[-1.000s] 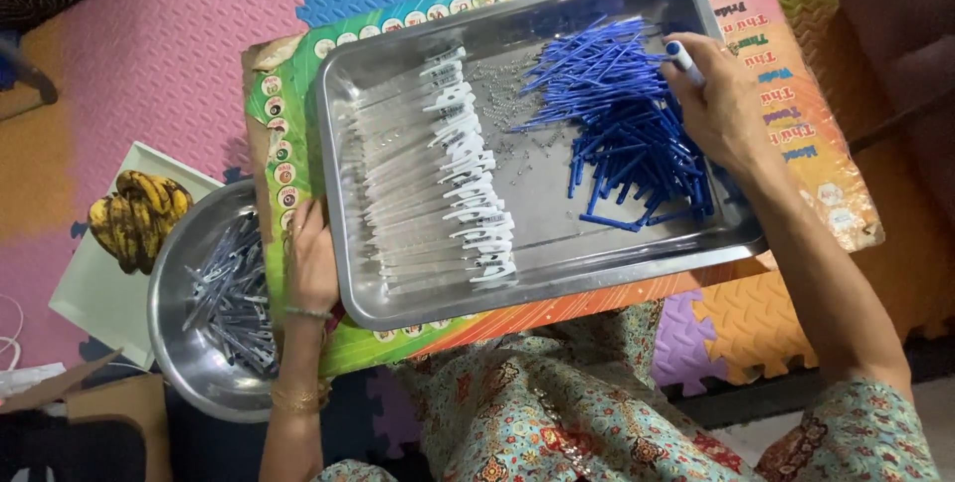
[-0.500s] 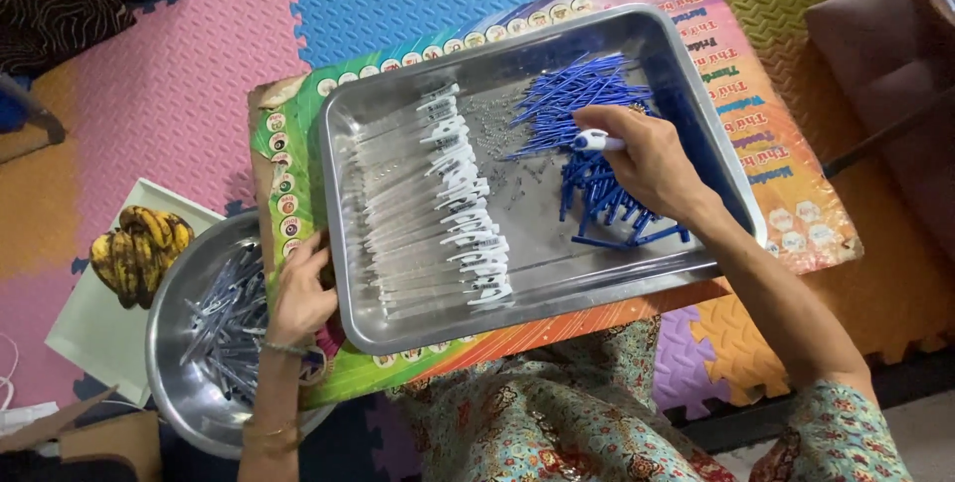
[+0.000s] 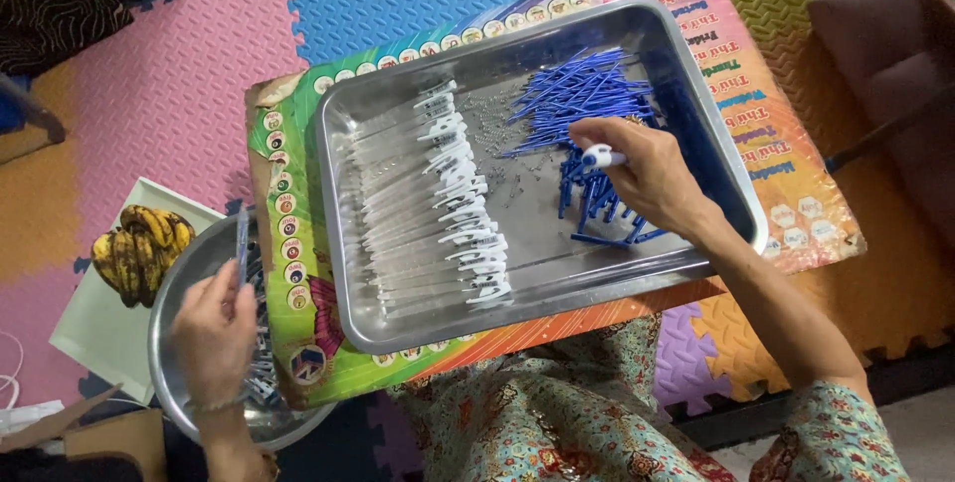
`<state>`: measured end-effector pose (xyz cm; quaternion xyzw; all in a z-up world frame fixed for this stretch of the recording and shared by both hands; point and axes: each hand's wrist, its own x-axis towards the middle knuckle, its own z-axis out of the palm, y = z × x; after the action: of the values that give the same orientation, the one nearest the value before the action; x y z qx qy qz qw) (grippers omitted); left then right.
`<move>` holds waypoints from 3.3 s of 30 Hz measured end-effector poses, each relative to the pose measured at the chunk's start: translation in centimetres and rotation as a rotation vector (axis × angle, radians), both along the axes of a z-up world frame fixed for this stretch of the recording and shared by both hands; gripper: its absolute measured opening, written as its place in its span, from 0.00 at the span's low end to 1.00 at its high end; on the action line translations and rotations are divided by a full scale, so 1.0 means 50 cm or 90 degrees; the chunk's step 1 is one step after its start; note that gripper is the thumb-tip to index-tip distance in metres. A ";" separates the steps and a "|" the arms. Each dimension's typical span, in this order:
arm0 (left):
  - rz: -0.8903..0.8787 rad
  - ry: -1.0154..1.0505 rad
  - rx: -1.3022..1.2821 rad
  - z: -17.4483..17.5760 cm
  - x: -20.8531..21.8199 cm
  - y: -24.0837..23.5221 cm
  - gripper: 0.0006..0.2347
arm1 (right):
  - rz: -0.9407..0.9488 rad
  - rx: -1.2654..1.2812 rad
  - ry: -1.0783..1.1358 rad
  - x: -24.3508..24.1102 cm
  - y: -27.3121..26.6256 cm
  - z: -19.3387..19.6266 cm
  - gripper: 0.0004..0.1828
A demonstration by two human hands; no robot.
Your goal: The person assembles pens by inserting blue ink cartridges into white pen barrels. They pick up a barrel and a cartridge, insert the cartridge, and place the completed pen into a metal tray. This process is repeated continuously throughout the video.
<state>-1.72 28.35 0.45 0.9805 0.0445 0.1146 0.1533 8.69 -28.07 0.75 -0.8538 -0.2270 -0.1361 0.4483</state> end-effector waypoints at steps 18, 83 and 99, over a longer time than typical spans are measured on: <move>-0.435 0.140 -0.880 0.069 0.059 -0.398 0.33 | 0.211 -0.026 0.013 -0.140 0.132 -0.037 0.13; -0.283 0.150 -0.942 -0.074 0.048 -0.543 0.17 | 0.087 0.099 -0.120 -0.125 0.170 -0.141 0.03; -0.294 0.274 -1.126 -0.095 0.048 -0.542 0.18 | -0.005 0.217 0.131 -0.140 0.163 -0.001 0.11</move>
<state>0.70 1.25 -4.31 0.4930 -0.0527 -0.1776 0.8501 1.69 -19.94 0.71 -0.7759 -0.1500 -0.0864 0.6067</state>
